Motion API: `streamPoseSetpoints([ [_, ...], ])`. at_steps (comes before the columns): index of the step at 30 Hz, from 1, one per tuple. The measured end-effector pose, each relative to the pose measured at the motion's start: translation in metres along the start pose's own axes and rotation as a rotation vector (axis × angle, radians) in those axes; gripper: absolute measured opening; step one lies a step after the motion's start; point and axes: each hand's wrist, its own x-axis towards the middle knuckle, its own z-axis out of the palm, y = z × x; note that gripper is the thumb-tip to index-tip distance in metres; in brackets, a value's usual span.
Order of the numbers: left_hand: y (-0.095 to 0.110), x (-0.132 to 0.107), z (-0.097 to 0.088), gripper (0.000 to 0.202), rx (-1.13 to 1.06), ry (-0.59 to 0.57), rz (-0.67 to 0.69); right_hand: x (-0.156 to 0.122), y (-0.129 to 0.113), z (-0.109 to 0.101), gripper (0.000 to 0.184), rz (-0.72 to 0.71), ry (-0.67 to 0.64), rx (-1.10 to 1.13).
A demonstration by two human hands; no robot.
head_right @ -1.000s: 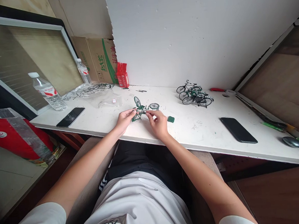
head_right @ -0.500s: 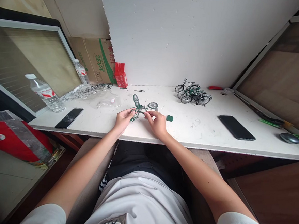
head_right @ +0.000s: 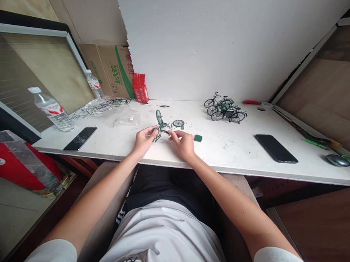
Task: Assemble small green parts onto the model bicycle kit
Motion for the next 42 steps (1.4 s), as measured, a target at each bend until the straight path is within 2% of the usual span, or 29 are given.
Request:
streamPoseSetpoints([
  [6,-0.003,0.001,0.001,0.042,-0.016,0.006,-0.004,0.0,0.005,0.002,0.04,-0.044,-0.001,0.098],
  [17,-0.003,0.0,0.0,0.043,-0.017,0.003,-0.011,0.001,0.008,0.003,0.036,-0.021,-0.028,0.071],
  [25,-0.001,-0.001,-0.001,0.045,-0.005,-0.013,-0.009,0.0,0.003,0.001,0.042,-0.055,-0.108,0.05],
  [36,-0.004,0.0,-0.002,0.05,0.0,-0.062,-0.007,0.0,-0.002,-0.001,0.058,0.036,-0.153,0.009],
  [39,-0.004,0.0,-0.001,0.05,0.006,-0.062,-0.003,0.001,0.0,0.0,0.058,0.047,-0.159,0.025],
  [42,-0.003,0.0,0.001,0.048,0.007,-0.058,0.007,0.002,0.004,0.002,0.05,-0.001,-0.137,0.037],
])
